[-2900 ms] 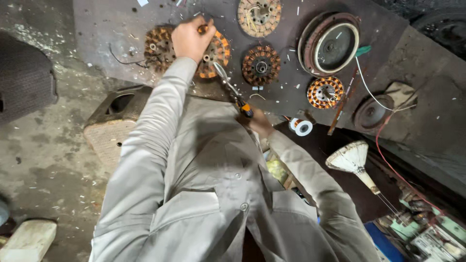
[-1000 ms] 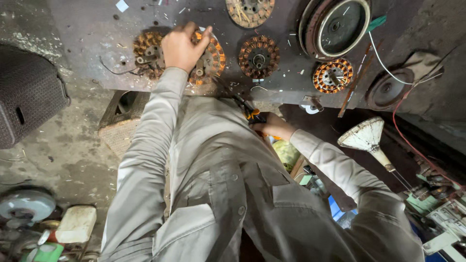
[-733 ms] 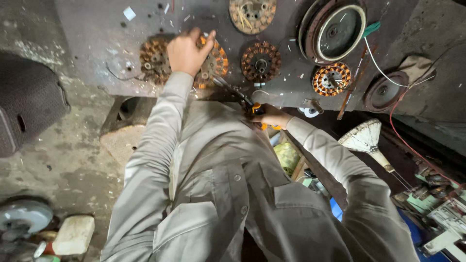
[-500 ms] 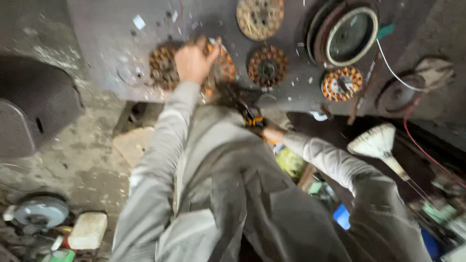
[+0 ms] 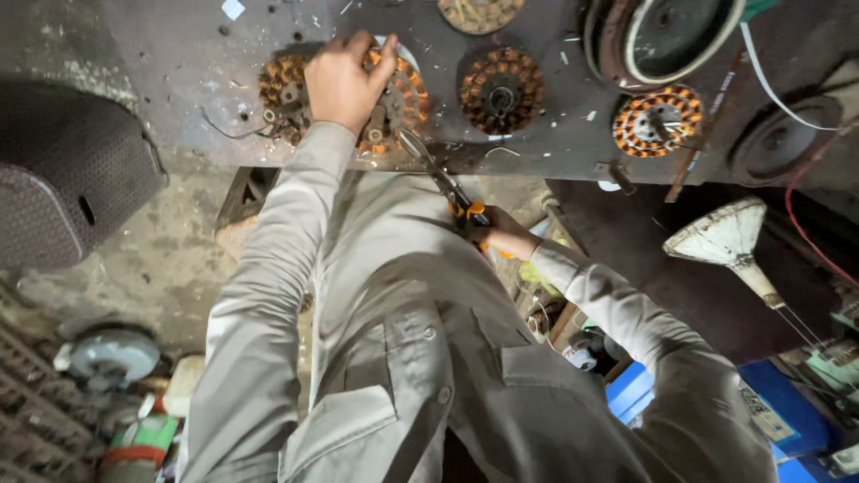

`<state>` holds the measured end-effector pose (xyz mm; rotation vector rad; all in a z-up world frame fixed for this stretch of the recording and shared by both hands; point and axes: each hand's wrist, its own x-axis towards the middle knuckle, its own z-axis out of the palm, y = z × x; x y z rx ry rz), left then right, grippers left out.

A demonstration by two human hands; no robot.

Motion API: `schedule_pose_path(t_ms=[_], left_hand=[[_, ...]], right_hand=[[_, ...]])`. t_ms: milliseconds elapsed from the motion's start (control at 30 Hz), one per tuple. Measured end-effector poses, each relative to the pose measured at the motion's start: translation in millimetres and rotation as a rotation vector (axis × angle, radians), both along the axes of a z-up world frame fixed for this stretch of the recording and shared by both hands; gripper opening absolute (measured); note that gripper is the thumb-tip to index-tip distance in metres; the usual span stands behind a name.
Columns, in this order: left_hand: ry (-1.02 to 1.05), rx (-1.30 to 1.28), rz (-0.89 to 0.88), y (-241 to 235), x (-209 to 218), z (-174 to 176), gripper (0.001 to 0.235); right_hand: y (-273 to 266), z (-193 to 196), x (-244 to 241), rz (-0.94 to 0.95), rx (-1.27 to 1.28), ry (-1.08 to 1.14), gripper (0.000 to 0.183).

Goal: The person uses pliers to cut and trim copper wires protruding from a motor stator on a workbench. They repeatedly grasp and snip the wires while rotating the stator to access different sections.

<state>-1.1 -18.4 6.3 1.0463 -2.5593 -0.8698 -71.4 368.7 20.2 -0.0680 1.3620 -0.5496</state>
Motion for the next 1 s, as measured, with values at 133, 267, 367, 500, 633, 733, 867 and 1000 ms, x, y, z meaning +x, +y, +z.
schedule_pose_path(t_ms=[133, 267, 367, 500, 633, 733, 867, 1000], left_hand=[[-0.042, -0.022, -0.009, 0.3, 1.1, 1.1, 0.045], [-0.025, 0.001, 0.009, 1.8, 4.4, -5.5, 0.046], [-0.025, -0.027, -0.003, -4.6, -2.1, -14.0, 0.047], [-0.02, 0.029, -0.113, 3.3, 8.2, -19.2, 0.049], [-0.043, 0.078, -0.255, -9.8, -0.3, -22.6, 0.053], [0.049, -0.082, -0.237, -7.7, 1.3, -24.4, 0.049], [0.007, -0.027, -0.237, -12.9, -0.7, -24.6, 0.049], [0.02, -0.018, -0.219, -8.2, 0.6, -22.3, 0.049]], right_hand=[[-12.5, 3.7, -12.5, 0.008, 0.05, -0.063, 0.039], [-33.6, -30.9, 24.5, 0.026, -0.181, 0.291, 0.035], [-38.2, -46.9, 22.3, -0.088, -0.265, 0.296, 0.034], [5.1, -14.5, 5.5, -0.174, -0.052, 0.035, 0.035], [9.9, 3.6, -23.8, -0.053, 0.0, 0.03, 0.023], [5.2, 13.2, -26.4, 0.022, 0.013, 0.037, 0.024], [-19.7, 31.8, -35.6, 0.15, 0.072, 0.147, 0.033], [-46.8, 58.6, -47.3, 0.163, 0.276, 0.004, 0.036]])
